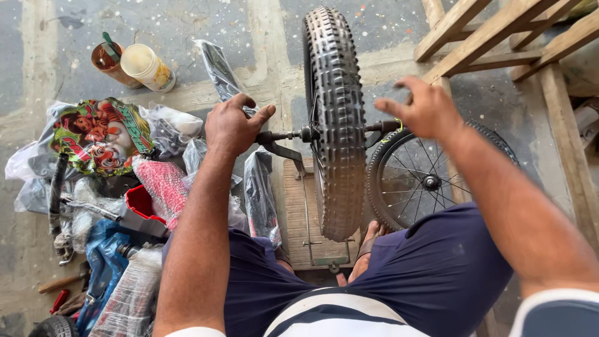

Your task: The person sits on the floor and uses a spoke wrench to tighten the spokes on a bicycle wheel mounted on a truing stand. After adjusting the spokes, the person picks up a colorful tiger-themed sticker and applies it to the spokes of the wheel.

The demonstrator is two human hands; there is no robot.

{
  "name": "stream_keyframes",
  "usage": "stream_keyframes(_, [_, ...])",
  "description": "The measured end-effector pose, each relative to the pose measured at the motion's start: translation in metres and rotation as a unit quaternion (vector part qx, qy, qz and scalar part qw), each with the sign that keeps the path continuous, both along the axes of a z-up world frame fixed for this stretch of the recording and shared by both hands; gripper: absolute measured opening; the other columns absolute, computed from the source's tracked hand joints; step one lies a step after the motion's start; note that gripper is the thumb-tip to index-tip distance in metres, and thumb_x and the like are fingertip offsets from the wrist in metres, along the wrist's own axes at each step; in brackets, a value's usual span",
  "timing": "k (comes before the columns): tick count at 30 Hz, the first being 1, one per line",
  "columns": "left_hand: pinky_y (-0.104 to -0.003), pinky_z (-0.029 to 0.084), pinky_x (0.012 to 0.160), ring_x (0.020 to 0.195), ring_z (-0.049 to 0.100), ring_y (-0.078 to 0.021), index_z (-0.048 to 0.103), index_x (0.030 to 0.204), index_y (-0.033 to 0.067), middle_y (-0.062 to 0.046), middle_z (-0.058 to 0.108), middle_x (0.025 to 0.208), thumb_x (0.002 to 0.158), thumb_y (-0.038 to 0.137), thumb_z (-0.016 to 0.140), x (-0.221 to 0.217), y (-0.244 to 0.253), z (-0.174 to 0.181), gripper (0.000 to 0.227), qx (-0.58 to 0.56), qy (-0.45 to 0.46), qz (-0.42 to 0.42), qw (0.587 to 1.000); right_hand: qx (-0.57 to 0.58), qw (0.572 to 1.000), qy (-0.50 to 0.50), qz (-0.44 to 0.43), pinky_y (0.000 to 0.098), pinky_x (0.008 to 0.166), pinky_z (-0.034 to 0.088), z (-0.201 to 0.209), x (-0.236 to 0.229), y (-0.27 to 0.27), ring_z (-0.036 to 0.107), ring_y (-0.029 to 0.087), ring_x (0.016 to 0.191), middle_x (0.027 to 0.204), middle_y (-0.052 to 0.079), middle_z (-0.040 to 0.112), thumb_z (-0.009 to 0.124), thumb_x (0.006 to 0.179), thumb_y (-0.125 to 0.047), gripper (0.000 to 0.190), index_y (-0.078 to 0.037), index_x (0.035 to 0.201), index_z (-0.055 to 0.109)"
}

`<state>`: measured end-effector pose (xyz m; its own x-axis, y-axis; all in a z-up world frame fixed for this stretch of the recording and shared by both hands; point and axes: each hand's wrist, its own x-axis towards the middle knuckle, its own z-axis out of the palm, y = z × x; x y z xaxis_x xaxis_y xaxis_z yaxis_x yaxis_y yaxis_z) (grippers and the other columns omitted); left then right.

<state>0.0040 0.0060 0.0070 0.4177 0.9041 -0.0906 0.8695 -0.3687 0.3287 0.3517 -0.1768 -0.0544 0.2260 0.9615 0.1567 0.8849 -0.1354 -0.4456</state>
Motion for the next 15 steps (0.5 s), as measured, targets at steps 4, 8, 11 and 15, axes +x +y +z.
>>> stream_keyframes(4, [-0.047,0.052,0.088,0.103,0.068,-0.033,0.074,0.112,0.0115,-0.015,0.076,0.094,0.083,0.073,0.068,0.001,0.002,-0.005,0.068,0.005,0.005,-0.008,1.0,0.204,0.973,-0.099,0.04,0.0438,0.079,0.055,-0.021,-0.015,-0.04,0.066,0.027,0.087,0.092,0.013,0.062,0.054,0.112,-0.062,0.065,-0.001,0.132,0.061])
stream_keyframes(8, [-0.047,0.052,0.091,0.105,0.068,-0.0328,0.075,0.113,0.0118,-0.015,0.075,0.098,0.085,0.074,0.068,-0.002,0.003,-0.004,0.068,0.007,0.001,-0.01,1.0,-0.105,0.977,0.16,-0.094,0.0428,0.068,0.051,0.012,0.004,0.0,0.063,0.024,0.073,0.073,0.01,0.061,0.052,0.104,-0.069,0.068,-0.003,0.112,0.068])
stream_keyframes(11, [-0.047,0.051,0.093,0.108,0.067,-0.0314,0.074,0.112,0.0126,-0.011,0.077,0.097,0.083,0.073,0.066,-0.002,0.0,-0.004,0.067,0.008,-0.007,-0.004,1.0,-0.239,0.932,0.26,-0.087,0.0402,0.061,0.053,0.023,0.0,0.012,0.063,0.024,0.067,0.069,0.005,0.06,0.061,0.09,-0.063,0.06,-0.01,0.117,0.068])
stream_keyframes(15, [-0.048,0.051,0.092,0.107,0.067,-0.032,0.074,0.112,0.0125,-0.014,0.076,0.099,0.083,0.074,0.067,0.0,0.002,-0.005,0.069,0.01,0.001,-0.002,1.0,0.166,0.984,-0.063,0.02,0.0398,0.07,0.054,-0.002,-0.02,-0.031,0.063,0.025,0.073,0.077,0.015,0.06,0.056,0.101,-0.061,0.066,-0.003,0.13,0.064])
